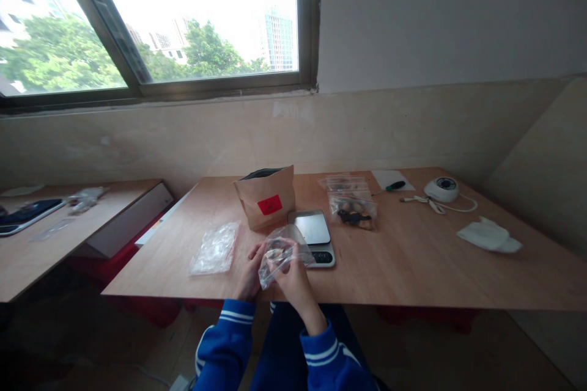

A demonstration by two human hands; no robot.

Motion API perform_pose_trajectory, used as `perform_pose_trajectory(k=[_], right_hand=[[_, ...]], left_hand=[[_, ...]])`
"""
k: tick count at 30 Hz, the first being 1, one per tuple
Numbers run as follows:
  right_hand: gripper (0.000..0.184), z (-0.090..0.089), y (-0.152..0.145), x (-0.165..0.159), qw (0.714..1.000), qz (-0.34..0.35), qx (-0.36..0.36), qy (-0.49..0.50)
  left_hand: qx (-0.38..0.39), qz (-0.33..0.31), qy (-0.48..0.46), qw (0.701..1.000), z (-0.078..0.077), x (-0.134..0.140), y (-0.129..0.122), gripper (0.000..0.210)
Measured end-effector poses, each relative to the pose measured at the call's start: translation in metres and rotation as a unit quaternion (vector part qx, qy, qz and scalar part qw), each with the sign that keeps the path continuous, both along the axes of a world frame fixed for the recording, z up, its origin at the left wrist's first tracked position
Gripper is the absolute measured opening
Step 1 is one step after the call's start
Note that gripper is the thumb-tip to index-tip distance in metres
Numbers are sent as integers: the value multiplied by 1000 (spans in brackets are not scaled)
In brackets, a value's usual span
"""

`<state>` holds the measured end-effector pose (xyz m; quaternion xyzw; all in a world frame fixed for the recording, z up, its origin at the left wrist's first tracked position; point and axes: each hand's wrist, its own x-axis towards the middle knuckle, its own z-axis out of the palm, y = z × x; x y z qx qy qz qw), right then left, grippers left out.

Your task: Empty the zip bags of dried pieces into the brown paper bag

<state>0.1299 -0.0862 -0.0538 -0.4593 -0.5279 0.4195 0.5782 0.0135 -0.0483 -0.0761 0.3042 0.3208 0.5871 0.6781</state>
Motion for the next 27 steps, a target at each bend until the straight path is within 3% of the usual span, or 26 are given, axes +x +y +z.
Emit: perform_pose_trajectory(k=[5, 9, 14, 19, 27], right_hand=[[49, -15, 1, -5, 999, -32, -28, 20], [53, -23, 4, -9, 997, 9, -41, 71], [60, -16, 3, -7, 997, 17, -43, 62], [39, -7, 2, -3, 1000, 7, -1, 6], [32, -5, 0, -4, 994, -55, 61, -67]], left_hand=[[-37, 29, -37, 998, 3, -2, 1, 26], [-47, 38, -38, 997, 2, -2, 3, 27], [-33, 28, -10, 999, 0, -1, 2, 29], [-20, 26, 6, 999, -2, 0, 2, 29], [-53, 68, -22, 996, -1, 0, 3, 27]])
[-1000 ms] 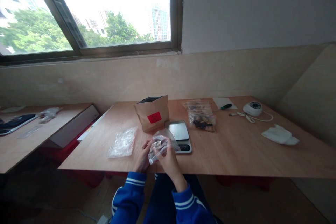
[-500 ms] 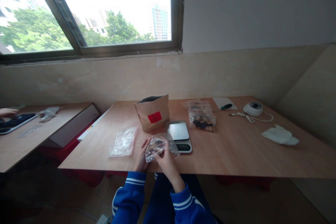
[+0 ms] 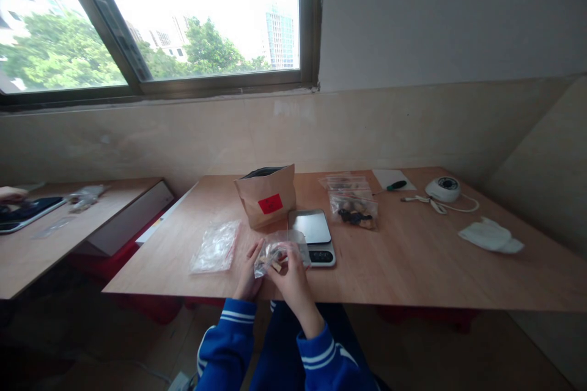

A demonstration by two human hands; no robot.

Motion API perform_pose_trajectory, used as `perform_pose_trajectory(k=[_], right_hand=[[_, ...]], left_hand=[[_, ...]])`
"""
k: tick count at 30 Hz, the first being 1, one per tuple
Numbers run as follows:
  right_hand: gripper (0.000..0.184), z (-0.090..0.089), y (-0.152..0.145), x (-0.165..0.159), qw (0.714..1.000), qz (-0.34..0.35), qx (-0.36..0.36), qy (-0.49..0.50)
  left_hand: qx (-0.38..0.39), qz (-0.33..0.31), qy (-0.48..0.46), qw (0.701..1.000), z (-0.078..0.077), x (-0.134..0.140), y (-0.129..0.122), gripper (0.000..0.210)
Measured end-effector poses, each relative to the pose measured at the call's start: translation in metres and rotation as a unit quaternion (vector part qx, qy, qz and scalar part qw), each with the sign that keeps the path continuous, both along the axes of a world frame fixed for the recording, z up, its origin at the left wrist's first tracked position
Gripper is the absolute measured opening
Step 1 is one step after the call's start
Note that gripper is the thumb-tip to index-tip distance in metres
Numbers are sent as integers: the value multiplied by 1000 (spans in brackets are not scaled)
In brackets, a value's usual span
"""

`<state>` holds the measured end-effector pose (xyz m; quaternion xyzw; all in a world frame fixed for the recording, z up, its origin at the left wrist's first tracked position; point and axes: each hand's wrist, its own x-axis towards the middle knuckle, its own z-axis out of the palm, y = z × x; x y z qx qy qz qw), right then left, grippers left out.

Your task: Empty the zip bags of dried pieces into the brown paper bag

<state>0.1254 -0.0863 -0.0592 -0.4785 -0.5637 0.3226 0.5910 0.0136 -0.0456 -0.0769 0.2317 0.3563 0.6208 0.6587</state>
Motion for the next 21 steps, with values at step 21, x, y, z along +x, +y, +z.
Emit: perform_pose_trajectory(k=[21], right_hand=[[40, 3, 3, -9, 969, 74, -66, 227]], left_hand=[[12, -8, -7, 1000, -12, -4, 4, 16]])
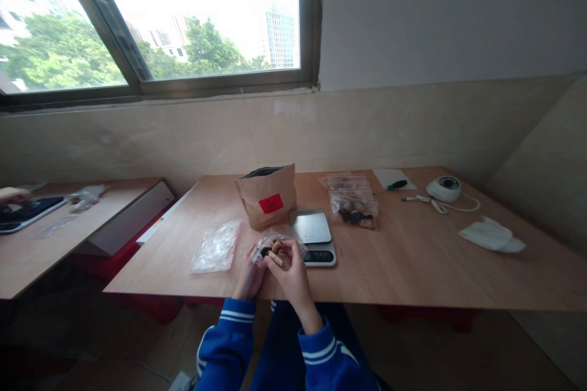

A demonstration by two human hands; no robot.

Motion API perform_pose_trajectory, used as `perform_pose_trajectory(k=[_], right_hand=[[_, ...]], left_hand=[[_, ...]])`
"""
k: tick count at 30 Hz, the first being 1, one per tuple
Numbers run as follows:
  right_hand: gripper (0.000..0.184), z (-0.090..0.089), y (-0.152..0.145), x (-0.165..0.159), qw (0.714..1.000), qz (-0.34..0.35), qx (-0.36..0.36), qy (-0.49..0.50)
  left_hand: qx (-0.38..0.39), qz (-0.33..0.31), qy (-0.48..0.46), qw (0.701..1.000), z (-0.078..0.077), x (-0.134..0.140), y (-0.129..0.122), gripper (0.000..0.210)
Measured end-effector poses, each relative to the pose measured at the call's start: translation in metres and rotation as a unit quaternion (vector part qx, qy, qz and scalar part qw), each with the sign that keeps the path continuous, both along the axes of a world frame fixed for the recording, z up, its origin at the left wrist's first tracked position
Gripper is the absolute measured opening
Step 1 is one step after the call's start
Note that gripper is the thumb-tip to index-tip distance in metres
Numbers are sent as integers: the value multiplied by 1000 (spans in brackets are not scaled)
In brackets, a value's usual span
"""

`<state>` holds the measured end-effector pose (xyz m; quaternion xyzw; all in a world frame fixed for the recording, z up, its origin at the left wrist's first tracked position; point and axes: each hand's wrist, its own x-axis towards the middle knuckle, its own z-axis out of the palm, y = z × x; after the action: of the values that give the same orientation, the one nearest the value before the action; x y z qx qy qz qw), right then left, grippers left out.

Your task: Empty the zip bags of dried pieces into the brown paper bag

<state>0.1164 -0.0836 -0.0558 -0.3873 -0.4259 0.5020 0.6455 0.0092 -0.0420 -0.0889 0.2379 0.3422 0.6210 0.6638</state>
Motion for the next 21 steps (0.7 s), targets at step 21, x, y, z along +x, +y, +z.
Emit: perform_pose_trajectory(k=[21], right_hand=[[37, 55, 20, 33, 994, -111, 23, 13]], left_hand=[[16, -22, -43, 999, -8, -6, 5, 25]])
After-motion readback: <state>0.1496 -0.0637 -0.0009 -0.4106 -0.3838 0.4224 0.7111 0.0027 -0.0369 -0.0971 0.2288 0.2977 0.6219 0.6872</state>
